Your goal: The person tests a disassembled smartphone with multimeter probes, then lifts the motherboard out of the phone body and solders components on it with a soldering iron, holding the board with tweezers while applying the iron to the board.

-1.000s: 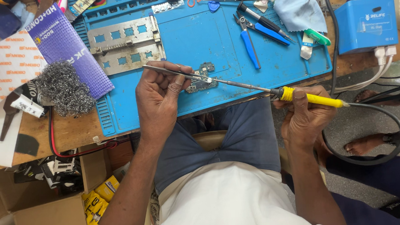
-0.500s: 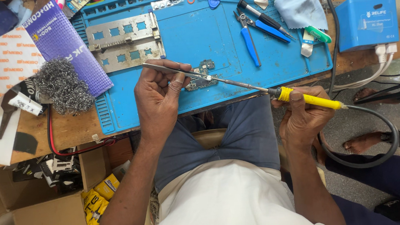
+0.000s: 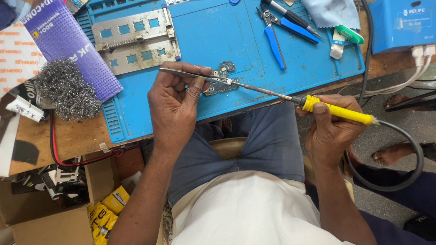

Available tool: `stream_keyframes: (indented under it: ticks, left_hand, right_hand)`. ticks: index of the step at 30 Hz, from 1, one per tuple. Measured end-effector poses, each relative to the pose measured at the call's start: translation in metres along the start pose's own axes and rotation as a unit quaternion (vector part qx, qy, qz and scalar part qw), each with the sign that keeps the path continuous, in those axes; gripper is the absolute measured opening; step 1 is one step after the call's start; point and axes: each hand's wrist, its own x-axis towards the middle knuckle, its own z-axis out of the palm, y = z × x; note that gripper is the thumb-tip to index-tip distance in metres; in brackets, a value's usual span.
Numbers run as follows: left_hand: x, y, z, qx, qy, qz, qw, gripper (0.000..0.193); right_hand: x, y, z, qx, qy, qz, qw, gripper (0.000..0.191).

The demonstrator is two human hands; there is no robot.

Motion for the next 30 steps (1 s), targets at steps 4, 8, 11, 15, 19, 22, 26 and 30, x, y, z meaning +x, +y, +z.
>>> stream_keyframes:
  ticks: [4, 8, 11, 15, 19, 22, 26, 30]
  left_hand:
    - [0.0, -0.0001, 0.0001, -0.003, 0.0, -0.003, 1.0, 0.01]
    - [-0.0006, 0.0, 0.0, -0.005, 0.0, 0.0, 1.0, 0.01]
    - [-0.0005, 0.0, -0.0005, -0.003, -0.005, 0.009, 1.0, 0.011]
    - [-0.0004, 0.0002, -0.0009, -0.007, -0.009, 0.004, 1.0, 0.011]
    - [0.0002, 0.0009, -0.0014, -0.003, -0.012, 0.0, 1.0, 0.011]
    - [0.0003, 0.0012, -0.0014, -0.008, -0.013, 0.001, 1.0, 0.011]
    - [0.0008, 0.001, -0.0016, -0.01, -0.013, 0.001, 1.0, 0.01]
    - [0.0017, 0.0006, -0.0021, 0.004, -0.017, 0.005, 1.0, 0.011]
  right_hand:
    - [-0.0028, -0.0038, 0.0002, -0.021, -0.002, -0.004, 1.0, 0.016]
    - [-0.0045, -0.0058, -0.0001, -0.026, -0.008, -0.011, 1.0, 0.018]
    - [-0.0059, -0.0067, -0.0013, -0.032, -0.005, -0.011, 0.999, 0.018]
    - [-0.0069, -0.0075, -0.0032, -0.056, -0.005, -0.019, 0.998, 0.017]
    - [-0.0067, -0.0081, -0.0037, -0.055, -0.01, -0.023, 0.998, 0.016]
    - [-0.0063, -0.0086, -0.0037, -0.05, -0.012, -0.02, 0.998, 0.016]
    - [-0.006, -0.0088, -0.0042, -0.055, -0.016, -0.024, 0.998, 0.016]
    - [-0.0059, -0.0082, -0.0046, -0.06, -0.013, -0.024, 0.998, 0.016]
